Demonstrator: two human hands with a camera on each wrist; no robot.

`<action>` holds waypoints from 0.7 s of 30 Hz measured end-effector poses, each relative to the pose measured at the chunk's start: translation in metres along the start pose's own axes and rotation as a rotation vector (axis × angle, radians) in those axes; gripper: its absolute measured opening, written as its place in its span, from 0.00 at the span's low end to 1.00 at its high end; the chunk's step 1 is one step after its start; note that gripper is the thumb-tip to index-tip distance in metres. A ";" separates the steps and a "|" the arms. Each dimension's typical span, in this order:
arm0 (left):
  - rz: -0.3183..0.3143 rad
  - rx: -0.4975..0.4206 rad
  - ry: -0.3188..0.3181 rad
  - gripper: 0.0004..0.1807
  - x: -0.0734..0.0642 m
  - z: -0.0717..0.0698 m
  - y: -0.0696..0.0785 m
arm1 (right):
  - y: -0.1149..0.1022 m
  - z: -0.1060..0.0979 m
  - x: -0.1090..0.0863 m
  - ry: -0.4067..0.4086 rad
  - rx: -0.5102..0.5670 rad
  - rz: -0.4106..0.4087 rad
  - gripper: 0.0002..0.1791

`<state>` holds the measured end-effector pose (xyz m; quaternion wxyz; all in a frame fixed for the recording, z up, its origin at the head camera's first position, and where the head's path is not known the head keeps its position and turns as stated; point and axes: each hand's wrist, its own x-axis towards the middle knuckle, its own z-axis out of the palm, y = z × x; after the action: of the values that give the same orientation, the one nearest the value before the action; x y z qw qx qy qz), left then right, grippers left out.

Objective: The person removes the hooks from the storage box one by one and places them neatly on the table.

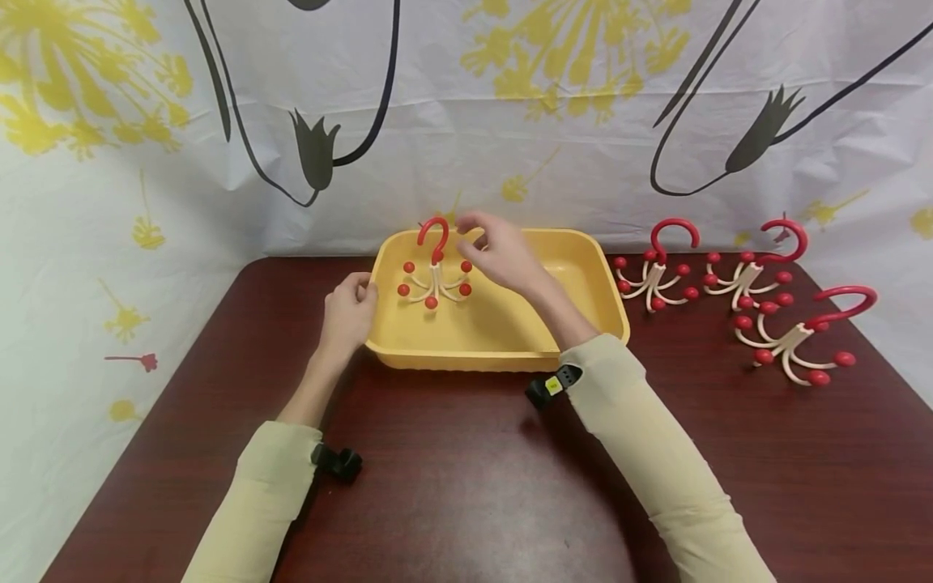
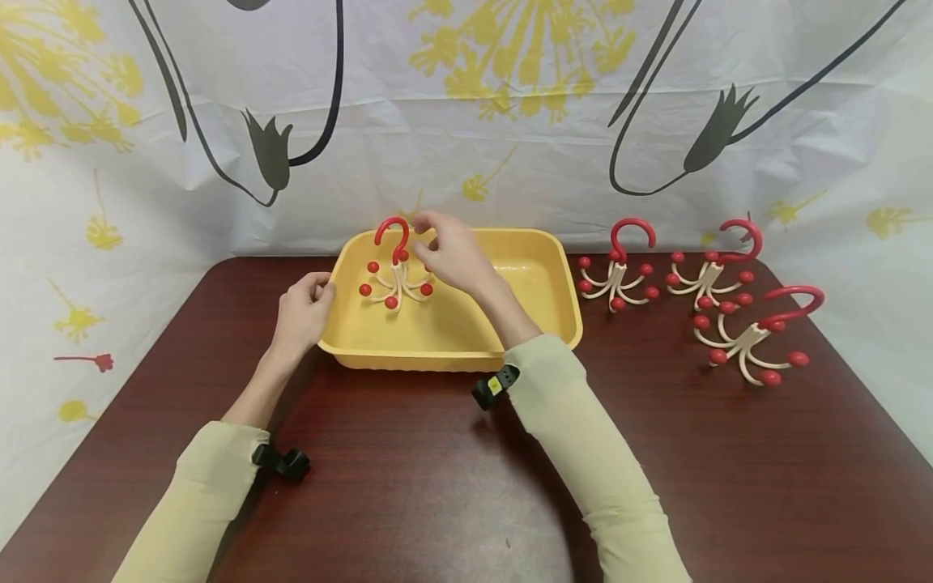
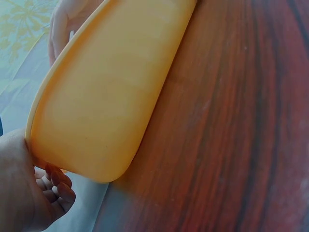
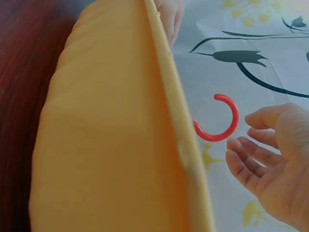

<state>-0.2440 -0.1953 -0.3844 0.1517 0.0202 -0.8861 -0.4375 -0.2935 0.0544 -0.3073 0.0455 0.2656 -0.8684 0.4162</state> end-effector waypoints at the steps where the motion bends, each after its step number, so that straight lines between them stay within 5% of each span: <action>1: -0.001 0.000 -0.001 0.19 0.000 0.000 0.000 | -0.001 0.002 0.003 -0.005 -0.003 0.006 0.23; 10: -0.005 -0.009 0.001 0.19 0.000 0.000 0.000 | -0.005 0.014 0.019 -0.062 0.003 0.001 0.31; 21: 0.000 0.000 0.005 0.19 0.001 0.000 0.000 | -0.001 0.018 0.028 -0.059 -0.026 -0.002 0.25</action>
<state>-0.2451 -0.1953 -0.3846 0.1536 0.0213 -0.8857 -0.4376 -0.3148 0.0287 -0.3100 0.0239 0.2781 -0.8745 0.3967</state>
